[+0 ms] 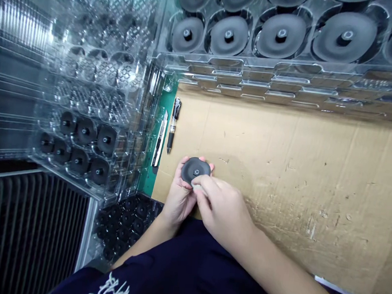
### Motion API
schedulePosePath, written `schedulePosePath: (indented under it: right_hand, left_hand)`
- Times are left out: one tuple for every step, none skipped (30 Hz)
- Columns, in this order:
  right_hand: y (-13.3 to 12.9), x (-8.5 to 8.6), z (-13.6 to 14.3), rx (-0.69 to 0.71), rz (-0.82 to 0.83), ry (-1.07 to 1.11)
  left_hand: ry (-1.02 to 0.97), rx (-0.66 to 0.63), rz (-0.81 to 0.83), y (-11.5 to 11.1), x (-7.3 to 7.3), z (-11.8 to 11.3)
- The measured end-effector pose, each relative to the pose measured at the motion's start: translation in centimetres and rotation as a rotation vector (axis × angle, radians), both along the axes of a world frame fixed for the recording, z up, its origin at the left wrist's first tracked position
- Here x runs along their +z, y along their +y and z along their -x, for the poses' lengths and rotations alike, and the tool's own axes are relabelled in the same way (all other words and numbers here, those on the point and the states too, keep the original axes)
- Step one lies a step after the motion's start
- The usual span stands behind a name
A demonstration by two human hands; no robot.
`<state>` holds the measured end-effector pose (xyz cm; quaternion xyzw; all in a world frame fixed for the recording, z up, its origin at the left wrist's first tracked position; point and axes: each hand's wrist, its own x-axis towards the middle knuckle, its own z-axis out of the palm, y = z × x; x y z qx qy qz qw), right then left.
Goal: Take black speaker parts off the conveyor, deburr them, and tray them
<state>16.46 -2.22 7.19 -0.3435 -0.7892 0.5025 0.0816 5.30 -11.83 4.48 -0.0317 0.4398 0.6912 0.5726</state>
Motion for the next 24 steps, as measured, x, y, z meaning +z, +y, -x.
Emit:
schedulePosePath:
  right_hand:
    - [0.0,0.0,0.0,0.008,0.040,0.010]
    - [0.0,0.0,0.0,-0.009,0.055,0.004]
    - [0.0,0.0,0.1,-0.041,0.037,-0.016]
    - [0.0,0.0,0.1,-0.075,-0.008,-0.035]
    - [-0.2,0.1,0.2,-0.092,-0.053,-0.043]
    - [-0.4,0.1,0.2,-0.087,-0.076,-0.039]
    - [-0.5,0.2,0.2,-0.063,-0.067,-0.024]
    - [-0.6,0.2,0.1,-0.036,-0.037,-0.003]
    - [-0.4,0.1,0.0,-0.020,-0.002,0.014]
    - [-0.1,0.0,0.0,-0.020,0.022,0.019]
    - [0.5,-0.2,-0.1,-0.037,0.023,0.008]
    - [1.2,-0.3,0.0,-0.067,-0.003,-0.008]
    - [1.8,-0.4,0.1,-0.106,-0.046,-0.020]
    - [2.4,-0.4,0.2,-0.142,-0.089,-0.022]
    - [2.8,-0.3,0.5,-0.155,-0.125,-0.009]
    - [3.0,-0.1,0.8,-0.140,-0.152,0.014]
    - [3.0,0.1,1.2,-0.097,-0.174,0.040]
    - [2.8,0.4,1.5,-0.025,-0.188,0.057]
    - [2.5,0.7,1.9,0.065,-0.193,0.061]
    - [2.2,0.8,2.2,0.155,-0.187,0.049]
    - [2.0,0.9,2.4,0.230,-0.174,0.027]
    - [1.8,0.9,2.6,0.272,-0.163,0.002]
    - [1.6,0.7,2.7,0.285,-0.162,-0.013]
    - [1.4,0.5,2.7,0.270,-0.179,-0.014]
  left_hand:
    - [-0.003,-0.002,-0.005,0.0,0.0,0.0]
    - [-0.001,-0.003,-0.008,0.0,-0.1,0.0]
    - [0.009,0.002,-0.010,0.0,-0.1,0.0]
    - [0.020,0.011,-0.011,0.0,-0.1,0.0]
    - [0.023,0.014,-0.012,0.0,-0.1,0.0]
    - [0.018,0.012,-0.013,0.0,-0.1,0.0]
    - [0.008,0.005,-0.014,0.0,-0.1,0.0]
    - [-0.002,-0.004,-0.017,0.0,-0.1,0.1]
    - [-0.008,-0.012,-0.023,0.0,-0.1,0.1]
    - [-0.009,-0.016,-0.033,0.0,-0.1,0.1]
    - [-0.006,-0.017,-0.043,0.0,-0.1,0.1]
    - [-0.004,-0.015,-0.052,0.1,-0.1,0.1]
    - [-0.007,-0.015,-0.060,0.1,-0.1,0.1]
    - [-0.011,-0.012,-0.065,0.1,-0.1,0.1]
    - [-0.012,-0.004,-0.064,0.0,-0.2,0.1]
    - [-0.010,0.007,-0.056,0.0,-0.2,0.0]
    - [-0.005,0.017,-0.044,-0.1,-0.3,0.0]
    - [-0.001,0.024,-0.033,-0.2,-0.4,0.0]
    - [0.001,0.022,-0.024,-0.3,-0.4,0.1]
    - [-0.001,0.015,-0.020,-0.4,-0.5,0.1]
    - [-0.006,0.008,-0.021,-0.5,-0.5,0.1]
    - [-0.009,0.007,-0.024,-0.6,-0.5,0.2]
    - [-0.008,0.018,-0.025,-0.6,-0.5,0.2]
    - [-0.006,0.030,-0.025,-0.6,-0.5,0.3]
